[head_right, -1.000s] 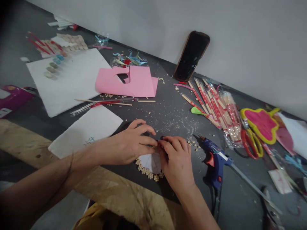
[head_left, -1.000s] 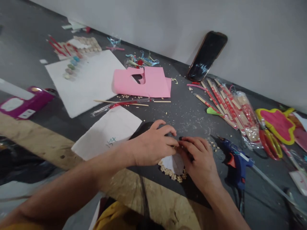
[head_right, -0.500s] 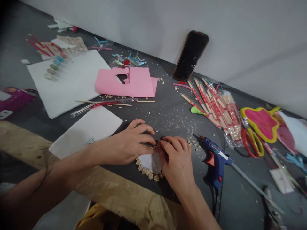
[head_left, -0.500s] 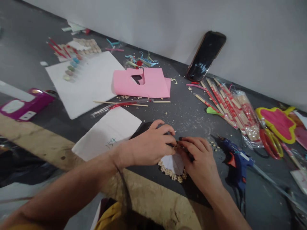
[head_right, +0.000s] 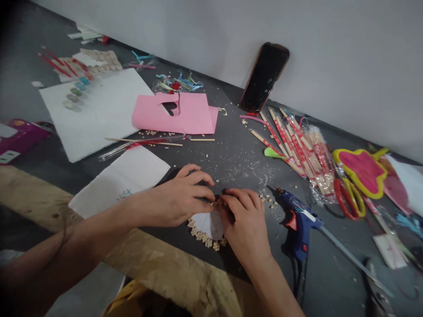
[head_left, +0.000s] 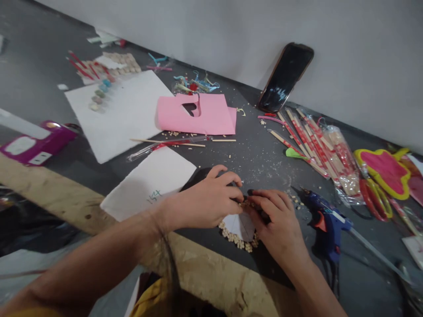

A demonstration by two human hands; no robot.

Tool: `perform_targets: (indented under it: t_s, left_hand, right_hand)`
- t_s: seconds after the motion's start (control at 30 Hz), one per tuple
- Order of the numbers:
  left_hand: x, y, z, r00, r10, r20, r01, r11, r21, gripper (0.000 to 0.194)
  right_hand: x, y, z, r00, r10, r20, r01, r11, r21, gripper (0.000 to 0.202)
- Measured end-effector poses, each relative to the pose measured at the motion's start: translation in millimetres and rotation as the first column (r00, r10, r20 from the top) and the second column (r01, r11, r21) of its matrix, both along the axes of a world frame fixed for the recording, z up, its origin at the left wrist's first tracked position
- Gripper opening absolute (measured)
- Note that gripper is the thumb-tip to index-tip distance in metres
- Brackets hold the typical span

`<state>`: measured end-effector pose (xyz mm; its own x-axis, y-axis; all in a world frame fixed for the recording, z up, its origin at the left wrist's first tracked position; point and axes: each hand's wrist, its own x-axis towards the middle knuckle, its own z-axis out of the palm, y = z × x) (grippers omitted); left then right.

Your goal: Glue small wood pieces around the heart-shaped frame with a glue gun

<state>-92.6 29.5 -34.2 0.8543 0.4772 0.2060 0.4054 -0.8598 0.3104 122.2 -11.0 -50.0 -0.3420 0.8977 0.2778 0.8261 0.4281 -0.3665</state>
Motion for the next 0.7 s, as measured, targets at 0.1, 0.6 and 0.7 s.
perform_targets:
  t_s: [0.1,0.6,0.7]
  left_hand:
    - [-0.2,0.3,0.0,1.0,0.001,0.004,-0.001,1.0,-0.007,0.025]
    - [0.3,0.5,-1.2,1.0,0.0,0.005,0.0,1.0,-0.025,0.022]
    - [0.1,0.3,-1.4,1.0,0.0,0.004,0.0,1.0,-0.019,0.023]
  right_hand:
    - [-0.7,0.5,1.9,1.0,0.012,-0.014,-0.012,1.0,0.003,0.013]
    - [0.9,1.1,-0.4,1.0,0.017,-0.026,-0.016,0.999,0.032,0.01]
    - [1.3,1.2,0.1,0.999,0.028,-0.018,-0.027,0.999,0.04,0.011]
